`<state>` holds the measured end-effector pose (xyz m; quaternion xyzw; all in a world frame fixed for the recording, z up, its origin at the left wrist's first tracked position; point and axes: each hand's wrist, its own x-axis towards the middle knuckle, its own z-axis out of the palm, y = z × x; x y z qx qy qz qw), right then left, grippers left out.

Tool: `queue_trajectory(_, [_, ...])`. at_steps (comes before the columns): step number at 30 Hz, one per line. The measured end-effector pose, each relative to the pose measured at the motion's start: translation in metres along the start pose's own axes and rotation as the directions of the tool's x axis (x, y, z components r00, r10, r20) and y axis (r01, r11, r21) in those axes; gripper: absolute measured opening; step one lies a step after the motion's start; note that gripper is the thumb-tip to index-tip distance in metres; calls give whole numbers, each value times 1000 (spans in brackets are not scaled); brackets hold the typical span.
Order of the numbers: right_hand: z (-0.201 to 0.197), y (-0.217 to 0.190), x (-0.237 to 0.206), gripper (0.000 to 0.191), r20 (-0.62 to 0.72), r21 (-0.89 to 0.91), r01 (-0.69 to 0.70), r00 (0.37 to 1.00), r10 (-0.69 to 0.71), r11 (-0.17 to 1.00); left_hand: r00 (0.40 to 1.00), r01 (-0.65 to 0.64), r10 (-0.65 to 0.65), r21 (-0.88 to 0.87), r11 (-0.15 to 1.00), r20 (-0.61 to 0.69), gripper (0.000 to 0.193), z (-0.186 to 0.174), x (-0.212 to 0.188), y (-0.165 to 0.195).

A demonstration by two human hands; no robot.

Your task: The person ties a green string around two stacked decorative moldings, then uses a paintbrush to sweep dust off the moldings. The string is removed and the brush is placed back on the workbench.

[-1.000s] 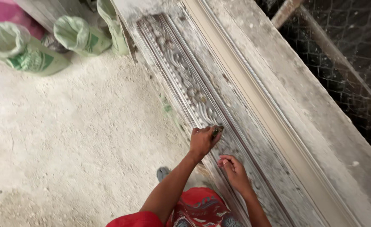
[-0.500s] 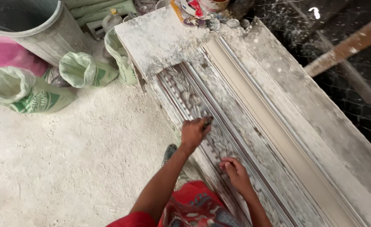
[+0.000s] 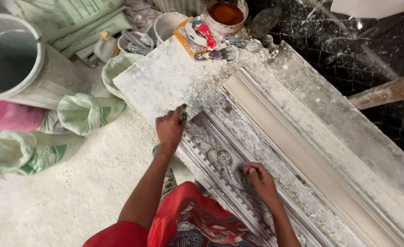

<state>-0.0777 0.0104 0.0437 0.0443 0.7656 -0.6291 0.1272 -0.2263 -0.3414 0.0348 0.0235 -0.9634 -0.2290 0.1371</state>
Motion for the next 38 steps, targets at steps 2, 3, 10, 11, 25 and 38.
queue_trajectory(2, [9,7,10,33,-89,49,-22,996,26,999,968,85,-21,-250,964,249,24,2,2,8])
queue_trajectory(3, [16,9,15,34,-128,56,-45,990,52,997,969,-37,111,-314,949,221,26,3,1,13])
queue_trajectory(10, [90,-32,82,33,-297,95,-136,942,158,986,959,-91,193,-415,905,209,30,7,111,-20])
queue_trajectory(11, [99,-41,102,33,-331,87,-137,930,159,987,949,-18,161,-463,886,271,34,11,148,-28])
queue_trajectory(25, [231,-76,190,33,-488,233,-267,800,350,935,639,671,318,-709,214,701,36,117,526,68])
queue_trajectory(38, [243,-26,275,38,-544,397,-404,619,566,824,959,278,-99,-828,487,264,55,185,567,-117])
